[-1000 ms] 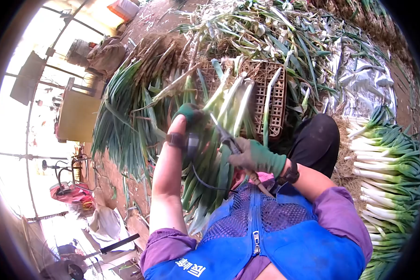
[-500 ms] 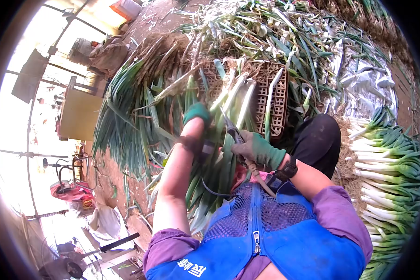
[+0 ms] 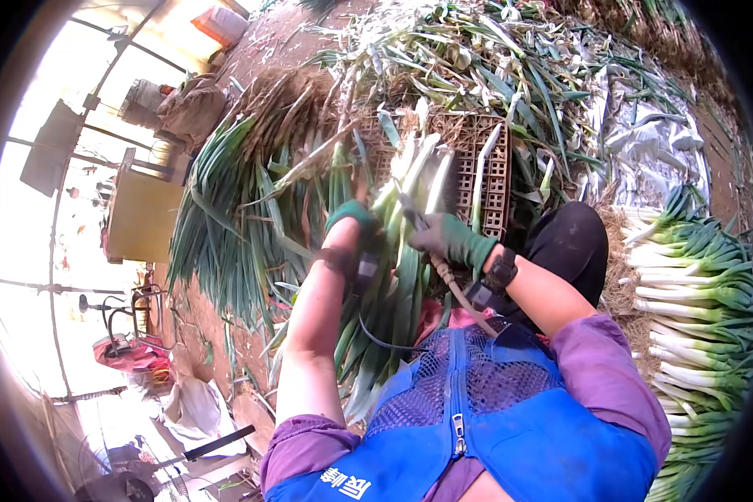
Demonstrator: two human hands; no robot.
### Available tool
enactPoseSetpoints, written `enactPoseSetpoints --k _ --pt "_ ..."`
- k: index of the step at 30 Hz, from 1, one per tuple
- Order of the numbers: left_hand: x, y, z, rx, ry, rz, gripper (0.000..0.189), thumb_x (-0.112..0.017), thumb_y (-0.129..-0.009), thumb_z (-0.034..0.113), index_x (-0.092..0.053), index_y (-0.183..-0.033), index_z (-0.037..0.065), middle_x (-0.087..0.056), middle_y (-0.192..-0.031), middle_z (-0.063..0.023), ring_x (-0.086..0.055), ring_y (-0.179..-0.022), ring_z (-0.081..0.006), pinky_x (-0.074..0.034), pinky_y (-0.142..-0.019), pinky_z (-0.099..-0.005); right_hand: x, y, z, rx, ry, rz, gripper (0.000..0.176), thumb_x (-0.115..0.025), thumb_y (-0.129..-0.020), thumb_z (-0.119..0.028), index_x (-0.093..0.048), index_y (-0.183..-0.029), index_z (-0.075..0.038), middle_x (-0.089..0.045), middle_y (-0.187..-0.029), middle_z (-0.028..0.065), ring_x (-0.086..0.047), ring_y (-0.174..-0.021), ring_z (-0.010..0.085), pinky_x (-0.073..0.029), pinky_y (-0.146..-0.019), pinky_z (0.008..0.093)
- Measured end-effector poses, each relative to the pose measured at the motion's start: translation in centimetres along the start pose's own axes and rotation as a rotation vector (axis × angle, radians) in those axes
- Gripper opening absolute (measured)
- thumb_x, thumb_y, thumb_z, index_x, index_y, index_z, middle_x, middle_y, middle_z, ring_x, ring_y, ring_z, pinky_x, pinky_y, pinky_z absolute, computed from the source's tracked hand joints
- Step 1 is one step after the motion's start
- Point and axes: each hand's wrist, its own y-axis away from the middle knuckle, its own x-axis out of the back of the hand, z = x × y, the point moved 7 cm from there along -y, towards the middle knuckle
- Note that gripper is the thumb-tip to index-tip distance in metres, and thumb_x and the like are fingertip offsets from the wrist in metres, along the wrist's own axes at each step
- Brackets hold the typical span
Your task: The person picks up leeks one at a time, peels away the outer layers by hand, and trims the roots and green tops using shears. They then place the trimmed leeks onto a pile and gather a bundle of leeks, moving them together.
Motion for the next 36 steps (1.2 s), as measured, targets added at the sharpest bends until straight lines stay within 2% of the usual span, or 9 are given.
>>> enactPoseSetpoints --k 6,11,13,24,25,28,29,33,36 --pt "4.7 2.2 0.6 0.051 -0.237 0.215 0.034 -0.065 -0.078 0.032 -0.074 -0.103 0.011 -0.071 -0.105 -0.0179 -0.069 -0.098 -0.0340 -0.054 -0.087 -0.0419 -1.6 2.8 0.8 -0.032 -0.021 0.024 0.037 -0.069 -0.075 -0.034 -0.062 -0.089 0.000 -0.065 -0.066 0.0118 -0.063 -0.055 0.0213 -0.052 -0.058 0.0349" --pt "1.8 3.4 1.8 0.089 -0.409 0.127 0.039 -0.068 -0.078 0.034 -0.073 -0.110 0.012 -0.071 -0.108 -0.0169 -0.070 -0.101 -0.0318 -0.055 -0.087 -0.0427 -0.9 -1.0 1.5 -0.062 -0.123 0.015 0.031 -0.066 -0.079 -0.026 -0.059 -0.088 0.003 -0.061 -0.062 0.0130 -0.060 -0.048 0.0211 -0.052 -0.046 0.0337" --pt "0.5 4.1 2.3 0.149 -0.434 0.085 0.039 -0.069 -0.078 0.031 -0.073 -0.111 0.011 -0.071 -0.109 -0.0182 -0.069 -0.102 -0.0326 -0.055 -0.088 -0.0425 0.2 -3.5 2.4 -0.113 -0.071 0.016 0.033 -0.066 -0.079 -0.030 -0.062 -0.091 0.001 -0.062 -0.066 0.0128 -0.060 -0.054 0.0203 -0.051 -0.052 0.0326" --pt "1.7 6.3 1.8 0.022 -0.211 0.087 0.034 -0.068 -0.079 0.025 -0.074 -0.108 0.009 -0.071 -0.108 -0.0195 -0.070 -0.102 -0.0333 -0.057 -0.084 -0.0398 2.7 -11.2 3.8 0.050 0.140 0.122 0.057 -0.067 -0.074 -0.042 -0.068 -0.101 0.008 -0.068 -0.087 0.0235 -0.067 -0.078 0.0305 -0.053 -0.072 0.0364" --pt "1.3 5.7 1.0 0.040 -0.179 0.049 0.044 -0.068 -0.075 0.036 -0.070 -0.112 0.014 -0.070 -0.110 -0.0181 -0.067 -0.105 -0.0350 -0.051 -0.093 -0.0436 3.0 -11.7 4.0 0.033 0.155 0.141 0.057 -0.067 -0.074 -0.043 -0.068 -0.101 0.007 -0.068 -0.089 0.0249 -0.067 -0.081 0.0312 -0.053 -0.074 0.0364" --pt "1.2 5.0 0.1 0.053 -0.104 0.032 0.043 -0.067 -0.075 0.035 -0.070 -0.112 0.014 -0.070 -0.109 -0.0181 -0.067 -0.103 -0.0349 -0.051 -0.093 -0.0426 1.9 -12.4 3.8 0.045 0.145 0.022 0.057 -0.067 -0.075 -0.041 -0.067 -0.100 0.011 -0.068 -0.089 0.0244 -0.067 -0.078 0.0305 -0.053 -0.073 0.0369" --pt "1.3 5.0 -0.2 0.038 -0.074 0.007 0.043 -0.066 -0.075 0.034 -0.070 -0.111 0.012 -0.071 -0.106 -0.0184 -0.067 -0.101 -0.0339 -0.051 -0.091 -0.0405 2.1 -12.6 4.1 -0.020 0.094 0.007 0.049 -0.064 -0.079 -0.024 -0.062 -0.119 0.004 -0.067 -0.080 0.0142 -0.066 -0.071 0.0221 -0.056 -0.064 0.0327" --pt "0.8 4.0 -1.5 0.053 0.008 -0.013 0.046 -0.067 -0.072 0.035 -0.071 -0.109 0.007 -0.072 -0.099 -0.0172 -0.070 -0.094 -0.0297 -0.053 -0.086 -0.0364 2.3 -12.5 4.2 -0.052 -0.139 0.056 0.046 -0.065 -0.079 -0.018 -0.056 -0.111 0.013 -0.067 -0.084 0.0175 -0.065 -0.065 0.0207 -0.056 -0.055 0.0324" --pt "0.1 3.1 -2.7 0.012 0.121 0.025 0.049 -0.067 -0.070 0.036 -0.072 -0.108 0.005 -0.073 -0.097 -0.0169 -0.071 -0.091 -0.0275 -0.054 -0.084 -0.0361 2.8 -14.3 4.7 0.008 0.016 0.045 0.055 -0.066 -0.078 -0.040 -0.066 -0.108 0.006 -0.068 -0.093 0.0232 -0.067 -0.084 0.0301 -0.052 -0.076 0.0355"
